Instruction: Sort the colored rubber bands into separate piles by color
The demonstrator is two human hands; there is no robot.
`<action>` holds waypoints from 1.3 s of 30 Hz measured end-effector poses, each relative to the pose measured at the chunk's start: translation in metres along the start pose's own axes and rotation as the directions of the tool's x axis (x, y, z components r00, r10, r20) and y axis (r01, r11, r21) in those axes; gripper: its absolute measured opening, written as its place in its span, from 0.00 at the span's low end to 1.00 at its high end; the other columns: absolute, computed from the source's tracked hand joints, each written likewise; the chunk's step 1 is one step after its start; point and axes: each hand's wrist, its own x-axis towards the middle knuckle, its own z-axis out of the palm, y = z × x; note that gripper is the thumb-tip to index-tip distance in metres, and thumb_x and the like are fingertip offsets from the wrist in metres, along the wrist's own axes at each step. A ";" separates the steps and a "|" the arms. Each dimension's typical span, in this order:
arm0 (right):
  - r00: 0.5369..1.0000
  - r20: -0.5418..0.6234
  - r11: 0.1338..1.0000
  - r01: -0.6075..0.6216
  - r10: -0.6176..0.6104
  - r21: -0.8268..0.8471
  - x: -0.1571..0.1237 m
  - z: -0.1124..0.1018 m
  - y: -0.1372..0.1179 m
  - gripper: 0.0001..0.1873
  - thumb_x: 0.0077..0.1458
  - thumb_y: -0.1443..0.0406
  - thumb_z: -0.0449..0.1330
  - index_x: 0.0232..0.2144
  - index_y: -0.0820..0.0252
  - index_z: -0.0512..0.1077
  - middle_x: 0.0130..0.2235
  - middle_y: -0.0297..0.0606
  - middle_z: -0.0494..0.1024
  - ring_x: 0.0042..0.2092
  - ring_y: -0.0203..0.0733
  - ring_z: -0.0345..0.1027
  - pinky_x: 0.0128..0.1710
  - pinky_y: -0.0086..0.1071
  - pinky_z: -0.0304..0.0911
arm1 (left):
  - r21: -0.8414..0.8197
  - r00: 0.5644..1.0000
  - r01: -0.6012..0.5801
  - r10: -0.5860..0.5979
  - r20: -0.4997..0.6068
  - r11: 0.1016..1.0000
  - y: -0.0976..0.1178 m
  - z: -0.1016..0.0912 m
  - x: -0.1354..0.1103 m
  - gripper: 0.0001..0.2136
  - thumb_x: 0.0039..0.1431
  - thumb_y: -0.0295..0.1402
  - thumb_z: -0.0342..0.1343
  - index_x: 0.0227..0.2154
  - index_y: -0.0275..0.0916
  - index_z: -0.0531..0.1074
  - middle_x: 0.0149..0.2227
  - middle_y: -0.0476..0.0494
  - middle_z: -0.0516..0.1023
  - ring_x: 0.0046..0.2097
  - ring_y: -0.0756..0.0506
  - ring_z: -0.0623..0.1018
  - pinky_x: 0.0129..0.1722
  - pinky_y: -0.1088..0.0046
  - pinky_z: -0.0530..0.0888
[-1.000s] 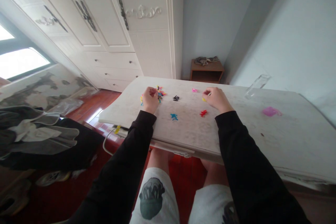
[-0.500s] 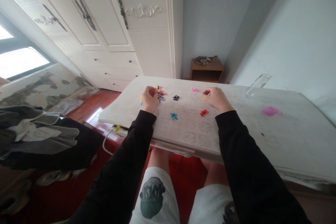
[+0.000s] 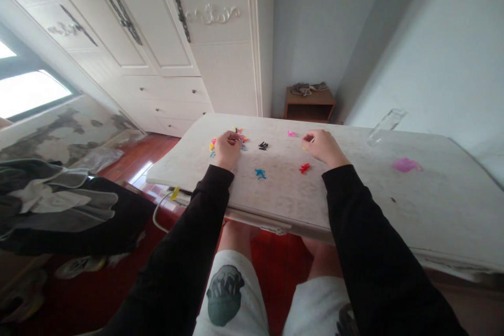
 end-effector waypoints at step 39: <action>0.766 0.079 0.724 0.562 -0.638 0.401 -0.026 0.046 -0.067 0.13 0.55 0.72 0.63 0.43 0.60 0.79 0.50 0.45 0.79 0.51 0.47 0.74 0.56 0.39 0.66 | -0.428 0.908 -0.091 0.251 0.334 0.899 0.024 0.005 -0.017 0.15 0.48 0.35 0.69 0.35 0.39 0.69 0.37 0.49 0.76 0.37 0.49 0.82 0.39 0.71 0.78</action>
